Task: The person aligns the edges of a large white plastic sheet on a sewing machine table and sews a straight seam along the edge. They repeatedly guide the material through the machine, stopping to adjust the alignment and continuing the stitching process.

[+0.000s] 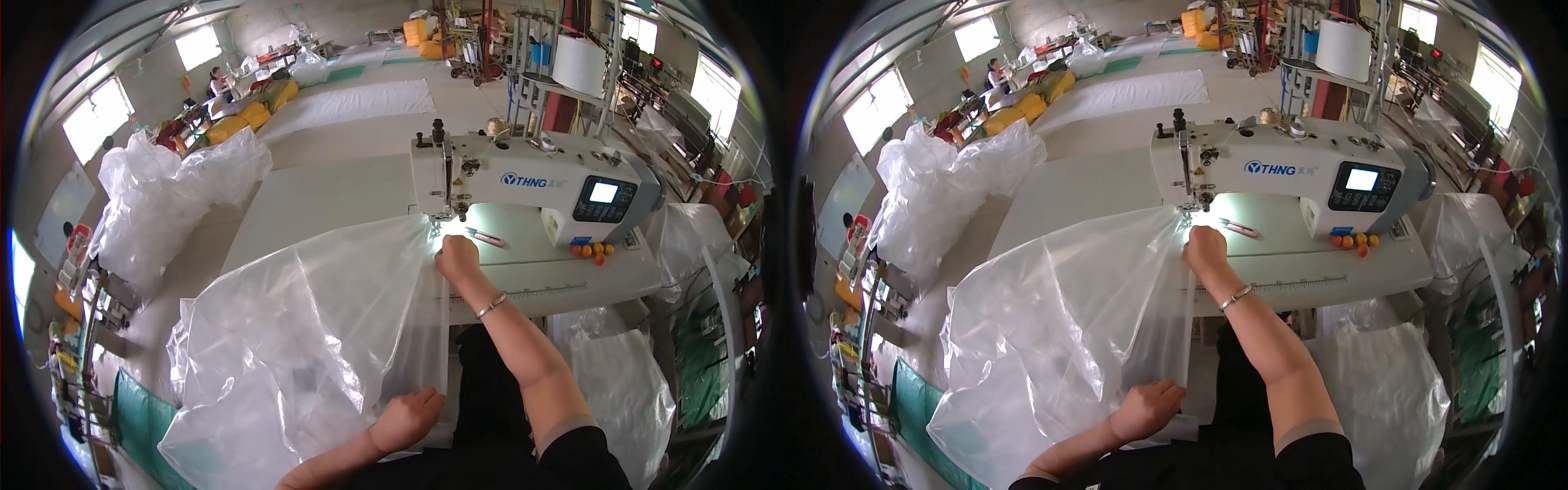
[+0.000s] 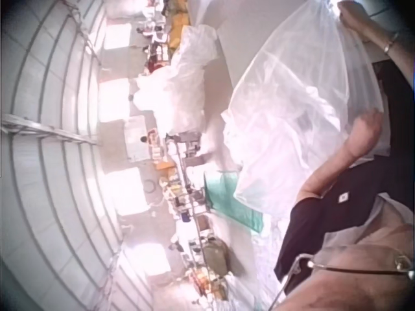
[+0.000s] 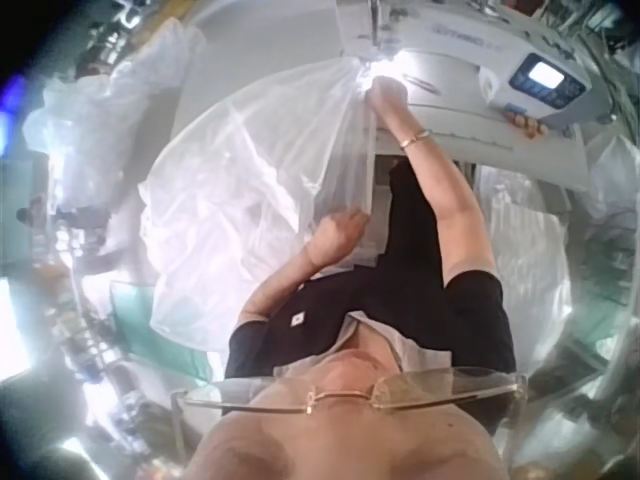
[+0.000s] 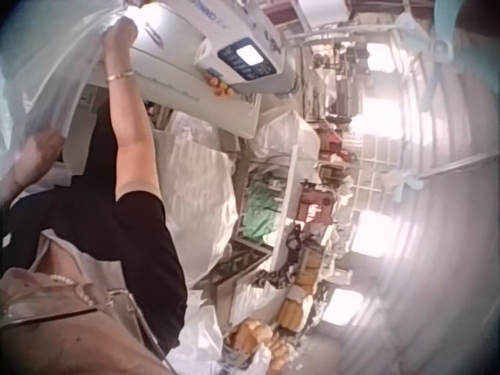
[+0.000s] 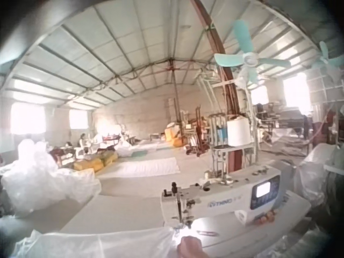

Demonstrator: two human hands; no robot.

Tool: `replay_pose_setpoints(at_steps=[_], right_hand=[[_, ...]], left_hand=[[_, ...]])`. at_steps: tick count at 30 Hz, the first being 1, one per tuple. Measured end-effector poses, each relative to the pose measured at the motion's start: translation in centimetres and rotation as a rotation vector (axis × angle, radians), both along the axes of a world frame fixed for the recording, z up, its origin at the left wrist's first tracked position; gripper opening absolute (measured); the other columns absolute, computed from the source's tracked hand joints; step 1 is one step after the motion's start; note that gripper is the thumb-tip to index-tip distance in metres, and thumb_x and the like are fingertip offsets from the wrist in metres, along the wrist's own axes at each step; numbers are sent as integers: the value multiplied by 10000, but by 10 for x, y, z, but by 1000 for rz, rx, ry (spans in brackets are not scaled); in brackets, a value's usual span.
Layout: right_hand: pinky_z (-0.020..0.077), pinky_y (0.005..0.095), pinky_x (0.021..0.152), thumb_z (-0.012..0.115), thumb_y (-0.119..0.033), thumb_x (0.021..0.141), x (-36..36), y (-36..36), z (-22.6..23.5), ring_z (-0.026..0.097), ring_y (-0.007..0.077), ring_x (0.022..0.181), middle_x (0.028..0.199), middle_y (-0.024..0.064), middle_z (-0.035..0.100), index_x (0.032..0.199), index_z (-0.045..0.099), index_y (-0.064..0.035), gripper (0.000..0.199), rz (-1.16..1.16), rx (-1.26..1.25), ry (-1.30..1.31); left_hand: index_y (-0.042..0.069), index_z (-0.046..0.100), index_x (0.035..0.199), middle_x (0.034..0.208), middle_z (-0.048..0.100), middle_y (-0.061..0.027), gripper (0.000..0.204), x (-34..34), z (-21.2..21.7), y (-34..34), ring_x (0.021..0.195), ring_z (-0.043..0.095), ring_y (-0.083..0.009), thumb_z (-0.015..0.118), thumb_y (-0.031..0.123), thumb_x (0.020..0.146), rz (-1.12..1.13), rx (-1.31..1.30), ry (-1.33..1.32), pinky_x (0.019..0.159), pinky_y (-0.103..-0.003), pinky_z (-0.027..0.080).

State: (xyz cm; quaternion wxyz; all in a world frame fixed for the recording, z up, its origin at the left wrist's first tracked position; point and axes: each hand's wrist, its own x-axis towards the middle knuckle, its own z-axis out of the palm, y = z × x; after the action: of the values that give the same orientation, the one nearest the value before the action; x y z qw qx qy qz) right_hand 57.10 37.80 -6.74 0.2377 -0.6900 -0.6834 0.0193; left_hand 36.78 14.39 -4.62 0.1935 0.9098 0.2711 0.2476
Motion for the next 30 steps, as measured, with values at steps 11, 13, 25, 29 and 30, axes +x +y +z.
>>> replay_pose_setpoints(at_steps=[11,13,25,29,30], right_hand=[[541,423,677,623,-67,739,-28,-32,-3,643,369,714,840,243,600,758,637,44,114,36,39,34],[542,419,677,622,-65,739,-26,-25,-8,644,366,715,840,243,598,758,639,41,108,32,39,26],[551,414,671,635,-77,761,-9,-27,-1,675,340,743,761,193,662,793,661,-9,80,66,-136,-128],[547,426,650,640,-102,774,-18,-94,10,671,347,716,734,196,656,911,640,0,171,40,-141,-87],[544,436,647,648,-134,782,-18,-112,5,665,357,708,725,202,650,958,620,9,228,32,-133,-64]], left_hand=[[35,555,831,719,526,-102,98,-29,-10,18,600,577,-282,638,28,780,23,-15,-67,499,-380,476],[28,552,823,706,529,-114,87,-27,-3,23,583,573,-303,637,31,806,78,-28,-95,487,-392,471],[-18,585,878,735,619,-175,85,21,7,42,616,621,-270,599,66,877,314,-495,-359,566,-359,467],[-8,588,916,764,619,-215,101,39,-8,33,701,620,-375,554,83,891,309,-568,-291,615,-404,477],[-6,599,923,771,627,-207,106,38,-13,36,684,630,-340,558,86,891,298,-553,-234,619,-402,480]])
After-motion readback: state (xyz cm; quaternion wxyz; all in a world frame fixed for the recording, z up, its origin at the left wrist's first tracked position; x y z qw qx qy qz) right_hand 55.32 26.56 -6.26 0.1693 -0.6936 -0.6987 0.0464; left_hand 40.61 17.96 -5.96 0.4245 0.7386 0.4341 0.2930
